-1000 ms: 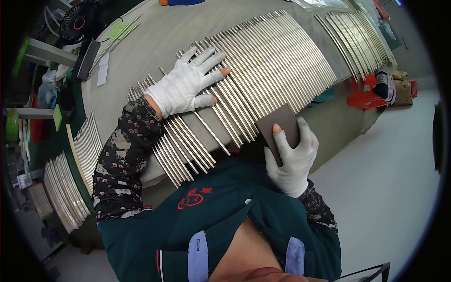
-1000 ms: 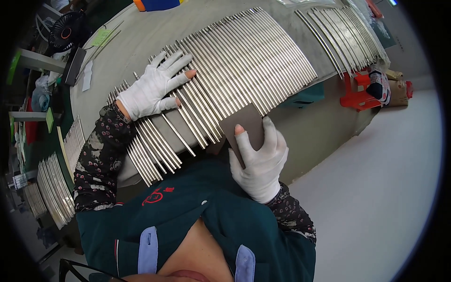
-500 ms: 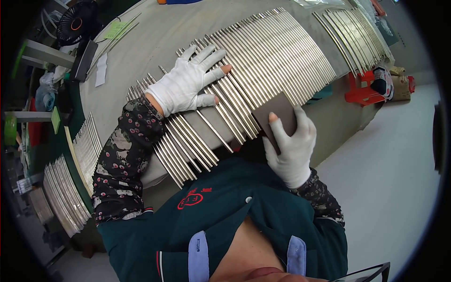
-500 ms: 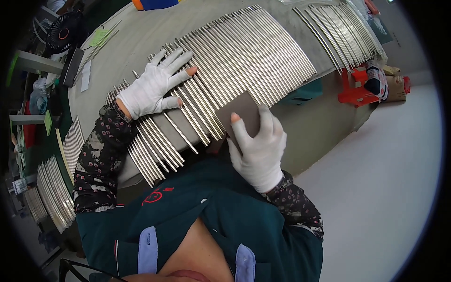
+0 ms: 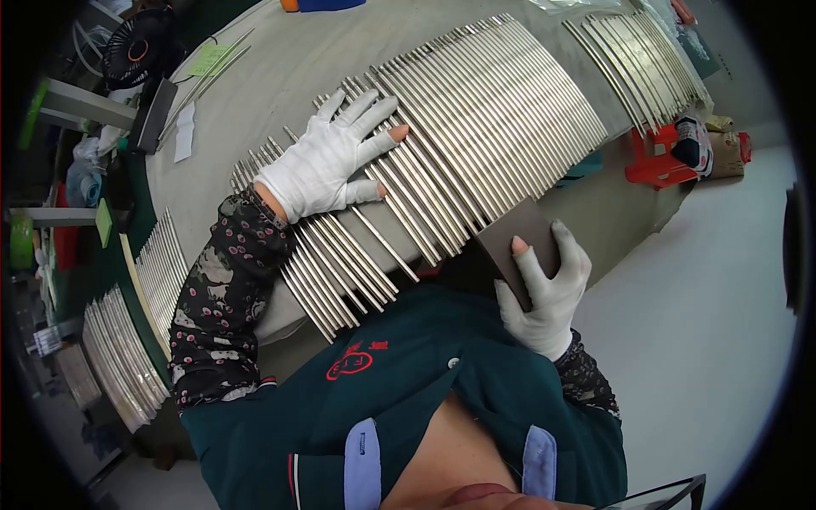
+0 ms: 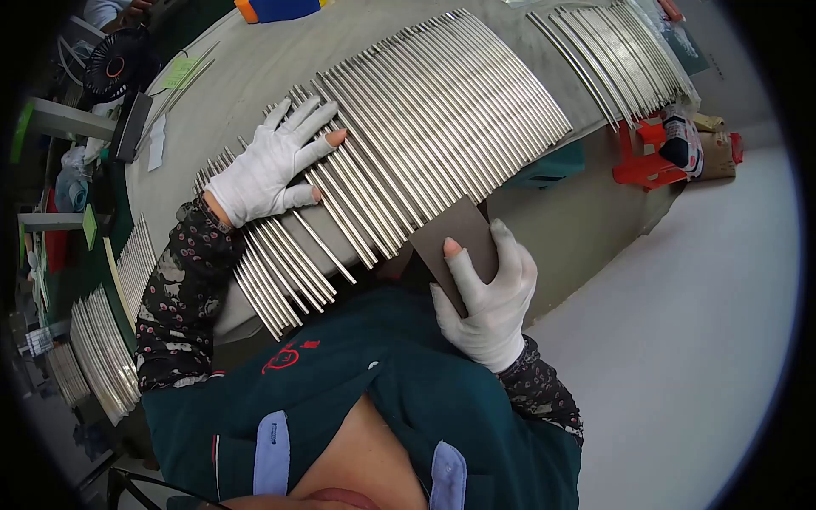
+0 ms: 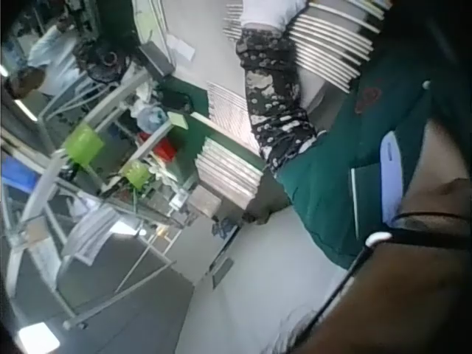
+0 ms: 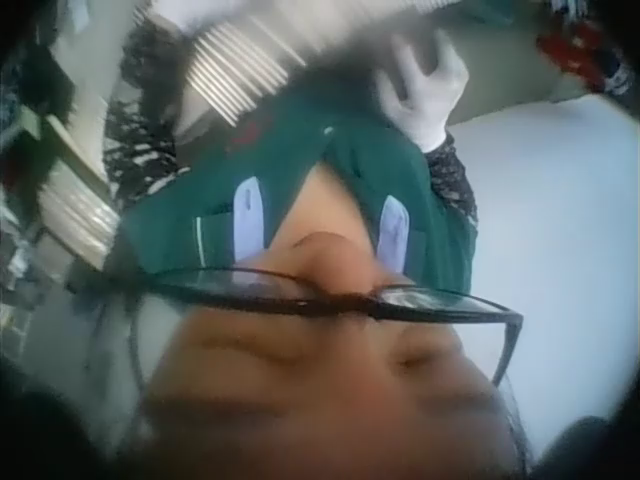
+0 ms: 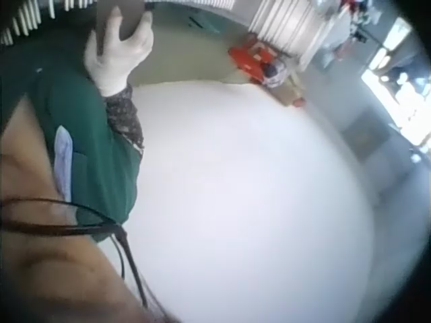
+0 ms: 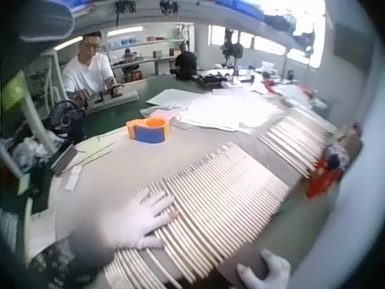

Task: The recorder uses a sanding block to smooth a bundle of bamboo sticks on a workshop table.

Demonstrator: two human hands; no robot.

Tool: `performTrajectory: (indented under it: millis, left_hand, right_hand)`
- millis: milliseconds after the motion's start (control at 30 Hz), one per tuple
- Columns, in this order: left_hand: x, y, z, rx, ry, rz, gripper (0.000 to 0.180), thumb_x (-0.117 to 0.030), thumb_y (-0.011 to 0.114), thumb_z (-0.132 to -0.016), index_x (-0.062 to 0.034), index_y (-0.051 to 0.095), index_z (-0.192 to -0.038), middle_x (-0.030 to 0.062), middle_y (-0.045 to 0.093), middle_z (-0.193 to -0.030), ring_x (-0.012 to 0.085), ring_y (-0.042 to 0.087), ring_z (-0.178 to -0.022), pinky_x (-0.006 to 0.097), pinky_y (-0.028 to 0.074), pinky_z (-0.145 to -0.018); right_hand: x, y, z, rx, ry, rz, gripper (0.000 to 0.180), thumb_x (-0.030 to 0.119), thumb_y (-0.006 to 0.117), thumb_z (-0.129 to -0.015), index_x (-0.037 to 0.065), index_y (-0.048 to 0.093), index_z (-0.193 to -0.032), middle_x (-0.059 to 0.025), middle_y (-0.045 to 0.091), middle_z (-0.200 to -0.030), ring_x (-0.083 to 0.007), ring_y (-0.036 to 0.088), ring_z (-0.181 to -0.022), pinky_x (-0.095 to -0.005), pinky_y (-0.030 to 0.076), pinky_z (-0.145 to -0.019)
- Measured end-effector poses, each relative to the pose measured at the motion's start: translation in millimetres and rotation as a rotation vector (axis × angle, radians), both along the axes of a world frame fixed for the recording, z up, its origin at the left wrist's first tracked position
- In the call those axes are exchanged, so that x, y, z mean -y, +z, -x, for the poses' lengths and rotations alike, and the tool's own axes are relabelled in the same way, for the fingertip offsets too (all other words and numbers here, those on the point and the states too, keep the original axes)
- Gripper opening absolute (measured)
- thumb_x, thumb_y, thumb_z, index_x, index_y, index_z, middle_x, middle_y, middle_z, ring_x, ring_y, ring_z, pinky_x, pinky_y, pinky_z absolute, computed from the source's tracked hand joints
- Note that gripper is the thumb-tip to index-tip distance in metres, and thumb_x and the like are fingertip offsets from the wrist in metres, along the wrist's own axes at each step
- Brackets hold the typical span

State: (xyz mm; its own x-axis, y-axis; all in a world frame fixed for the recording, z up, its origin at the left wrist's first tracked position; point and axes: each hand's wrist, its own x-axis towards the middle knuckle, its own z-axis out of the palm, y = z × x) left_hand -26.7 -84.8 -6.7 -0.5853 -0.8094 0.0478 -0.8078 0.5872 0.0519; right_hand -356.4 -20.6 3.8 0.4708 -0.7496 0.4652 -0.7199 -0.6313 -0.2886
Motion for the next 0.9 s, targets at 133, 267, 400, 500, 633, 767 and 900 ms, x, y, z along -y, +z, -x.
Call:
performTrajectory:
  millis: [133, 267, 400, 500, 633, 767, 900]
  left_hand:
    - [-1, 1, 2, 0.006, 0.006, -0.019, 0.075, -0.062, 0.041, -0.087, -0.0204, 0.025, -0.148, 0.0194, 0.023, -0.151, 0.0404, 0.022, -0.139, 0.057, 0.013, -0.112]
    - [-1, 3, 2, -0.014, 0.007, -0.007, 0.076, -0.058, 0.047, -0.085, -0.0197, 0.027, -0.148, 0.0192, 0.023, -0.151, 0.0406, 0.022, -0.139, 0.057, 0.014, -0.112]
    - [-2, 2, 2, -0.027, 0.021, -0.029, 0.077, -0.055, 0.051, -0.083, -0.0186, 0.028, -0.147, 0.0191, 0.024, -0.151, 0.0406, 0.022, -0.139, 0.057, 0.014, -0.112]
    - [0, 3, 4, -0.031, 0.007, -0.017, 0.076, -0.054, 0.052, -0.083, -0.0172, 0.030, -0.146, 0.0194, 0.025, -0.151, 0.0405, 0.022, -0.139, 0.057, 0.014, -0.112]
    - [-4, 4, 2, -0.018, 0.031, -0.033, 0.075, -0.053, 0.053, -0.083, -0.0158, 0.032, -0.145, 0.0202, 0.024, -0.150, 0.0405, 0.022, -0.139, 0.057, 0.014, -0.112]
    - [-4, 1, 2, -0.050, 0.019, -0.021, 0.075, -0.053, 0.054, -0.082, -0.0158, 0.033, -0.144, 0.0205, 0.024, -0.150, 0.0404, 0.023, -0.138, 0.057, 0.015, -0.111]
    - [-5, 5, 3, -0.035, 0.025, -0.032, 0.074, -0.054, 0.053, -0.083, -0.0157, 0.033, -0.144, 0.0207, 0.024, -0.150, 0.0406, 0.024, -0.138, 0.058, 0.016, -0.111]
  right_hand:
    - [11, 2, -26, -0.096, -0.002, 0.008, 0.061, 0.015, 0.077, -0.061, 0.018, 0.058, -0.120, -0.0236, 0.040, -0.131, -0.0365, 0.045, -0.107, -0.0435, 0.040, -0.088]
    - [18, 1, -37, -0.133, -0.014, 0.028, 0.056, 0.019, 0.075, -0.065, 0.018, 0.059, -0.119, -0.0241, 0.043, -0.127, -0.0365, 0.045, -0.106, -0.0436, 0.041, -0.085]
    - [12, 3, -23, -0.151, 0.007, 0.023, 0.054, 0.020, 0.074, -0.067, 0.018, 0.060, -0.119, -0.0245, 0.043, -0.127, -0.0367, 0.046, -0.105, -0.0437, 0.041, -0.084]
    - [34, 1, -53, -0.145, -0.006, 0.038, 0.054, 0.021, 0.073, -0.070, 0.019, 0.057, -0.122, -0.0236, 0.043, -0.126, -0.0362, 0.046, -0.105, -0.0436, 0.041, -0.082]
    - [11, 4, -16, -0.123, 0.029, -0.045, 0.059, 0.015, 0.076, -0.064, 0.017, 0.058, -0.120, -0.0247, 0.042, -0.128, -0.0376, 0.046, -0.107, -0.0443, 0.041, -0.088]
    - [7, 18, -2, -0.018, 0.034, -0.008, 0.062, 0.012, 0.078, -0.059, 0.015, 0.060, -0.118, -0.0251, 0.041, -0.129, -0.0370, 0.045, -0.109, -0.0446, 0.039, -0.092]
    - [23, 19, -22, -0.056, 0.003, 0.046, 0.061, 0.014, 0.077, -0.060, 0.016, 0.059, -0.119, -0.0239, 0.040, -0.130, -0.0366, 0.044, -0.109, -0.0442, 0.039, -0.092]
